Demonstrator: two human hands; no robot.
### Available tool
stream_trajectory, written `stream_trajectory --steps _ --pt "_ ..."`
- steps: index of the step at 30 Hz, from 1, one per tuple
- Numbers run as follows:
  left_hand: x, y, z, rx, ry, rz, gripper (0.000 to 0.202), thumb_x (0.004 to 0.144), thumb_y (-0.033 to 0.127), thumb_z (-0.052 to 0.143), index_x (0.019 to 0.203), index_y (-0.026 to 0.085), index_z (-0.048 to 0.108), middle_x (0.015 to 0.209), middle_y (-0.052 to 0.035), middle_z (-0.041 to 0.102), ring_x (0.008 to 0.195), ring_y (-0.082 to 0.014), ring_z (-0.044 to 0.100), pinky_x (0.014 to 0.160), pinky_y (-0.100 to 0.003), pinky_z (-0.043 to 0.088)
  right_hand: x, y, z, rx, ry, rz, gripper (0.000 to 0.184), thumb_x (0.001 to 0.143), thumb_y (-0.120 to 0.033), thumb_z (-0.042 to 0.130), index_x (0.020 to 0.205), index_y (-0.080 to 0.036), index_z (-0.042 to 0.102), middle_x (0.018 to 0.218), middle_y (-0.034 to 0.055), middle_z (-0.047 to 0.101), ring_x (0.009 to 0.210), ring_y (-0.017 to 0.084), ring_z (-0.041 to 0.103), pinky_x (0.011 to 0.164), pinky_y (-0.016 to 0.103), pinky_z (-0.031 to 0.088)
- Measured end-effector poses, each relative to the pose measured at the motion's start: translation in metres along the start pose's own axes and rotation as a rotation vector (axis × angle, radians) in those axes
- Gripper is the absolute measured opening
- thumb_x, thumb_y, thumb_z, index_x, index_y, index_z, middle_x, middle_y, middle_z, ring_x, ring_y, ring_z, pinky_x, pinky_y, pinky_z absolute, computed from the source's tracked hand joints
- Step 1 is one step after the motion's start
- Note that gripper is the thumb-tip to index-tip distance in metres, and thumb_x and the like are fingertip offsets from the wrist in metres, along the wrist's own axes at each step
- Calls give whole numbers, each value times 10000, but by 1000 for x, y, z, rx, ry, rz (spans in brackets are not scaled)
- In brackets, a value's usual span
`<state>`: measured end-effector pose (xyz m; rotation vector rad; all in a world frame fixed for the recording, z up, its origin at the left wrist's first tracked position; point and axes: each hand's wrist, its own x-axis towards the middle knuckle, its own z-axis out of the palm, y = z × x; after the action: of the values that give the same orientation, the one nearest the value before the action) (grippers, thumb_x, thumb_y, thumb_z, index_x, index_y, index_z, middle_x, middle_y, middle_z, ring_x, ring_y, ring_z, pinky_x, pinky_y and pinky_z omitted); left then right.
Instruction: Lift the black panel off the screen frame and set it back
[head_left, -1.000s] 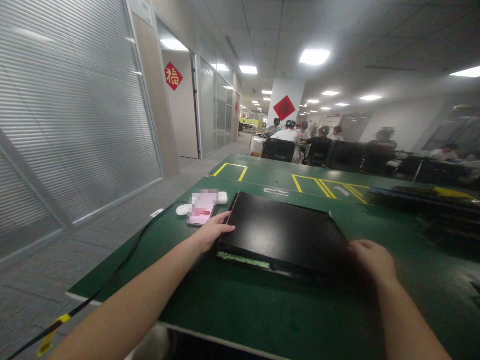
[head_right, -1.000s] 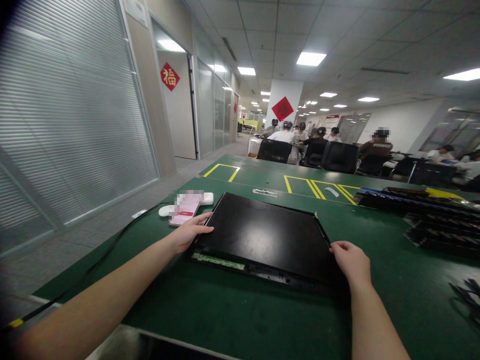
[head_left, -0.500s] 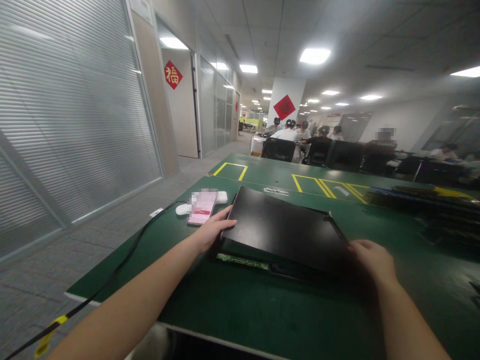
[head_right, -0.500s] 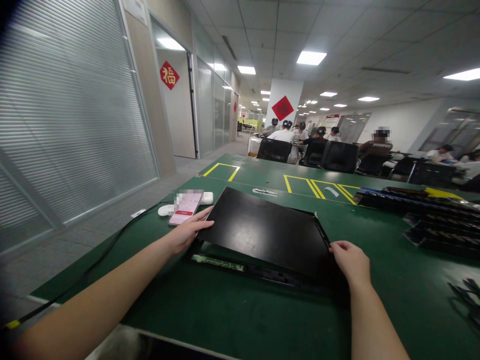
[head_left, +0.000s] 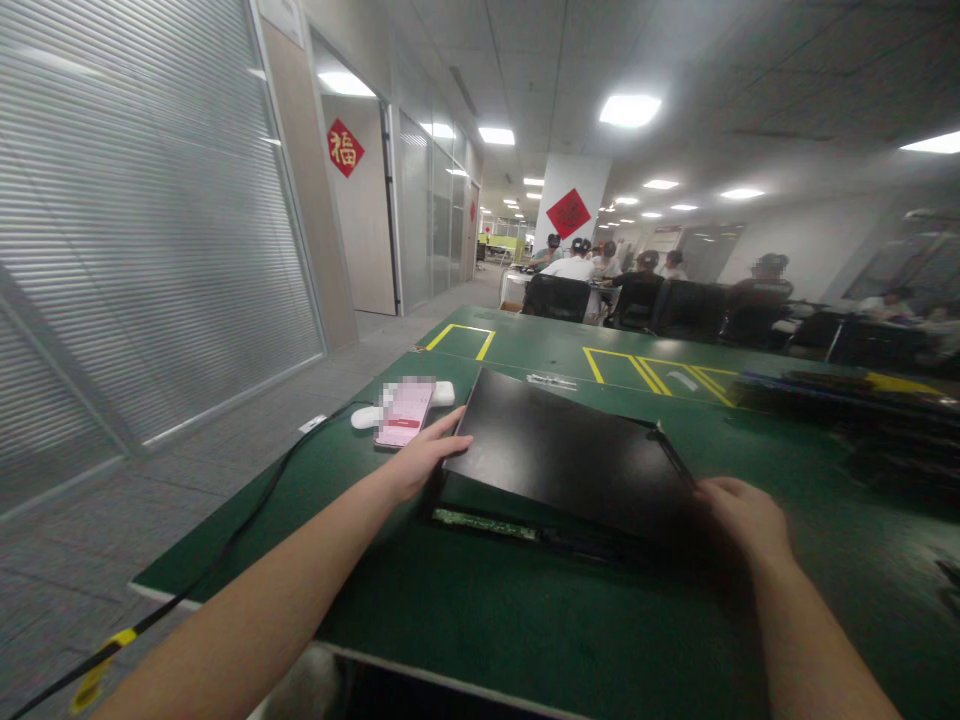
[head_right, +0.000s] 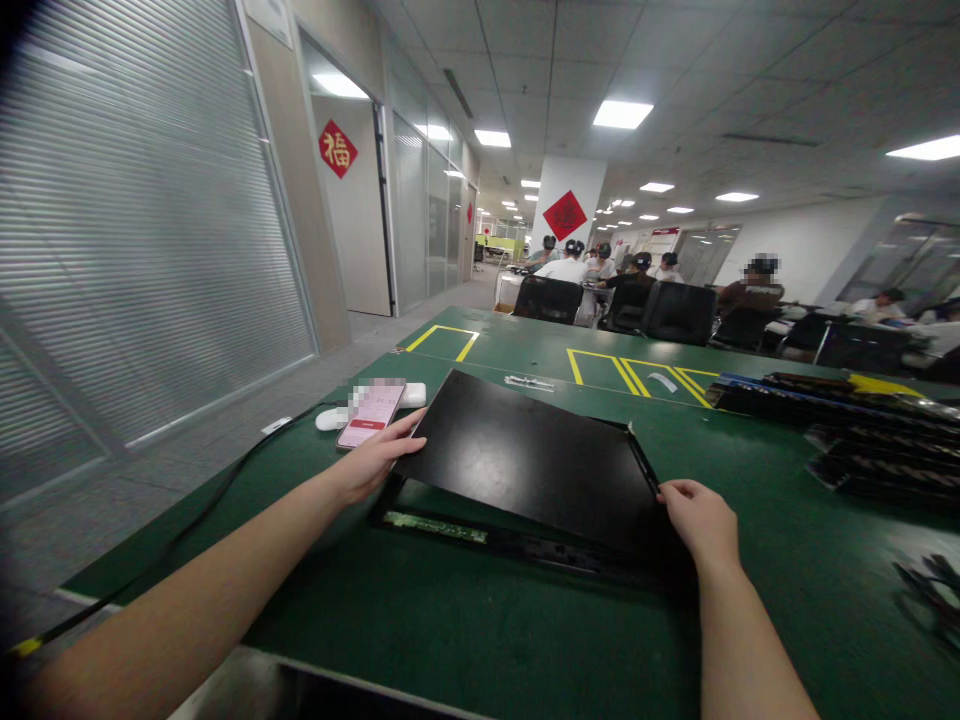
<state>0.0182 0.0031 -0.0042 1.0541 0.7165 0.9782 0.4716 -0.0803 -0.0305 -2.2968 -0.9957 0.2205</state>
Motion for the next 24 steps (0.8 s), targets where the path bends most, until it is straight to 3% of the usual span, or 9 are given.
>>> stream_trajectory --steps 10,18,24 --pt "-4 2 8 -106 -65 74 795 682 139 805 1425 198 525 1236 -107 709 1072 -270 687 925 -344 508 2 3 0 56 -2 4 297 670 -432 562 778 -227 749 800 76 745 805 281 647 680 364 437" --pt "-4 2 10 -131 -73 130 827 662 119 816 1427 185 508 1277 -119 690 1184 -311 638 1016 -406 487 15 13 9 138 37 39 343 665 -402 596 893 -213 768 969 103 753 931 306 666 797 391 484" --pt "-6 1 12 -142 -97 181 837 663 128 819 1433 214 502 1324 -103 666 1227 -322 609 1042 -422 476 20 20 18 284 -35 111 262 617 -420 701 767 -216 767 788 110 740 833 323 691 715 405 529"
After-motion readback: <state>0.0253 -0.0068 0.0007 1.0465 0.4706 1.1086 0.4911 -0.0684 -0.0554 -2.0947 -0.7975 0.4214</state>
